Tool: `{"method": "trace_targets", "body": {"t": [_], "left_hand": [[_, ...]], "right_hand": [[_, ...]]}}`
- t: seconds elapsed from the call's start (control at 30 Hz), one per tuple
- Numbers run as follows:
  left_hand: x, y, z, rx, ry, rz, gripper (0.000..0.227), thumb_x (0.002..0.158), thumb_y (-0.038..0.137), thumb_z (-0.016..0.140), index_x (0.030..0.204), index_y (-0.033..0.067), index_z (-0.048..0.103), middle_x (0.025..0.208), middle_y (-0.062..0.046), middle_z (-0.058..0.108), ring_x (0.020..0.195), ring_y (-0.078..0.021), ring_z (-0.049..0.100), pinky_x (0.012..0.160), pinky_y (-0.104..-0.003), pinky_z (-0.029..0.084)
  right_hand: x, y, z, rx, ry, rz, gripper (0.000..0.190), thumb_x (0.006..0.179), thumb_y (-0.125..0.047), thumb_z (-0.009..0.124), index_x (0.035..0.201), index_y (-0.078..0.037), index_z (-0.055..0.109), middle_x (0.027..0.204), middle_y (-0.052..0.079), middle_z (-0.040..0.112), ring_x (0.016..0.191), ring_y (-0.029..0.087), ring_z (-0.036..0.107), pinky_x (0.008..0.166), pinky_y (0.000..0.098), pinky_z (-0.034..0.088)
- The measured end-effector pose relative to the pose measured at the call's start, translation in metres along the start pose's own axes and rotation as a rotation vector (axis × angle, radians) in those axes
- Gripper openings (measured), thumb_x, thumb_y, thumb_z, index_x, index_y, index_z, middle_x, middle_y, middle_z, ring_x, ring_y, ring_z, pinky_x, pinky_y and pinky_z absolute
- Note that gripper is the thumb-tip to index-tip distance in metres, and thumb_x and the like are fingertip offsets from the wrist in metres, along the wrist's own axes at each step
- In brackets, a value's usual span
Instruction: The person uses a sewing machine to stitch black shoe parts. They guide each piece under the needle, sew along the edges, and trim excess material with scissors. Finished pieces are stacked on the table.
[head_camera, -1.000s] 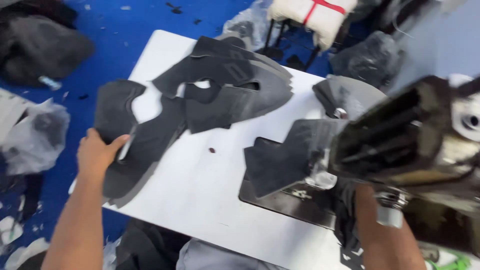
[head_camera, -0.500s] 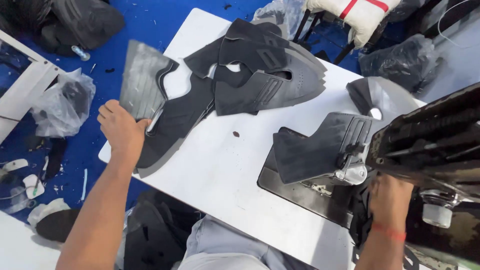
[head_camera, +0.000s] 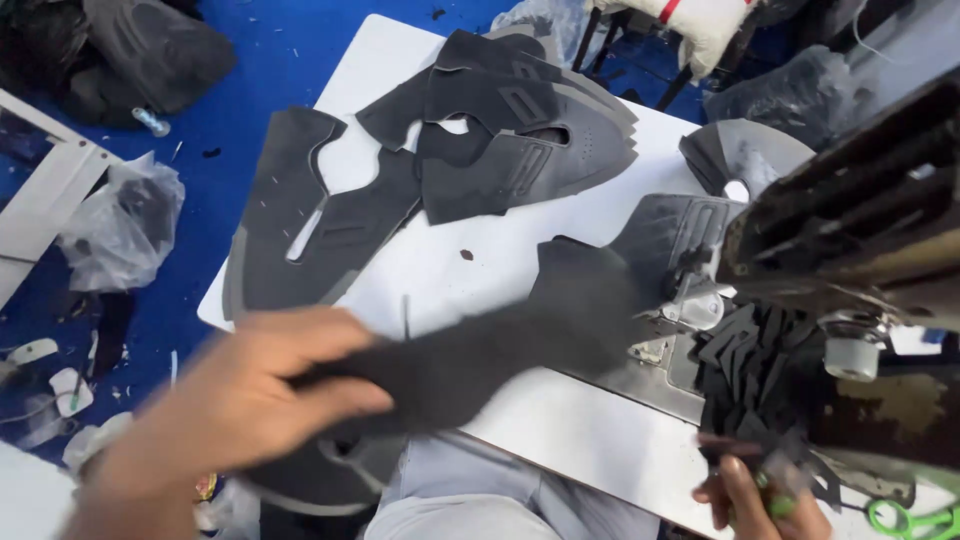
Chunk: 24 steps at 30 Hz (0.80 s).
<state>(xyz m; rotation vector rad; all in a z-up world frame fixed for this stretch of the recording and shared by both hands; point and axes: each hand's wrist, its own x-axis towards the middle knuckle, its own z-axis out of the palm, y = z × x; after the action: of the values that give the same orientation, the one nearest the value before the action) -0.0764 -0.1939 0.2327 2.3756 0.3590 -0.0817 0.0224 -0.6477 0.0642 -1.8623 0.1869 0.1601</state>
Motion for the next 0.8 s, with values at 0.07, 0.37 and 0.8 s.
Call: {"method": "trace_targets", "body": {"t": [0.07, 0.37, 0.8], "left_hand": [[0.011, 0.028, 0.025, -0.389, -0.307, 0.413, 0.026, 0.087, 0.024, 0.08, 0.104, 0.0053, 0.073, 0.09, -0.007, 0.077, 0.078, -0.0177, 0.077, 0.068, -0.03, 0.057], [0.054, 0.069, 0.191, -0.736, -0.66, 0.165, 0.042, 0.092, 0.019, 0.073, 0.13, 0.0043, 0.063, 0.105, -0.006, 0.075, 0.092, -0.0086, 0.067, 0.082, -0.029, 0.055], [0.044, 0.076, 0.206, -0.812, -0.697, 0.168, 0.044, 0.094, 0.015, 0.065, 0.136, 0.0022, 0.061, 0.101, -0.005, 0.075, 0.09, -0.0069, 0.066, 0.081, -0.027, 0.053]], "right_hand": [[0.0, 0.0, -0.01, 0.026, -0.153, -0.105, 0.019, 0.098, -0.003, 0.056, 0.113, 0.004, 0.066, 0.078, 0.022, 0.069, 0.051, 0.019, 0.052, 0.046, 0.0324, 0.039], [-0.02, 0.019, -0.07, 0.135, -0.802, -0.506, 0.036, 0.094, 0.011, 0.041, 0.126, 0.018, 0.055, 0.11, 0.044, 0.05, 0.086, 0.047, 0.056, 0.074, 0.0466, 0.043], [-0.076, -0.043, 0.04, 0.209, 0.094, 0.249, 0.048, 0.078, 0.01, 0.071, 0.125, 0.002, 0.062, 0.074, 0.02, 0.074, 0.047, 0.021, 0.065, 0.038, 0.0342, 0.048]]}}
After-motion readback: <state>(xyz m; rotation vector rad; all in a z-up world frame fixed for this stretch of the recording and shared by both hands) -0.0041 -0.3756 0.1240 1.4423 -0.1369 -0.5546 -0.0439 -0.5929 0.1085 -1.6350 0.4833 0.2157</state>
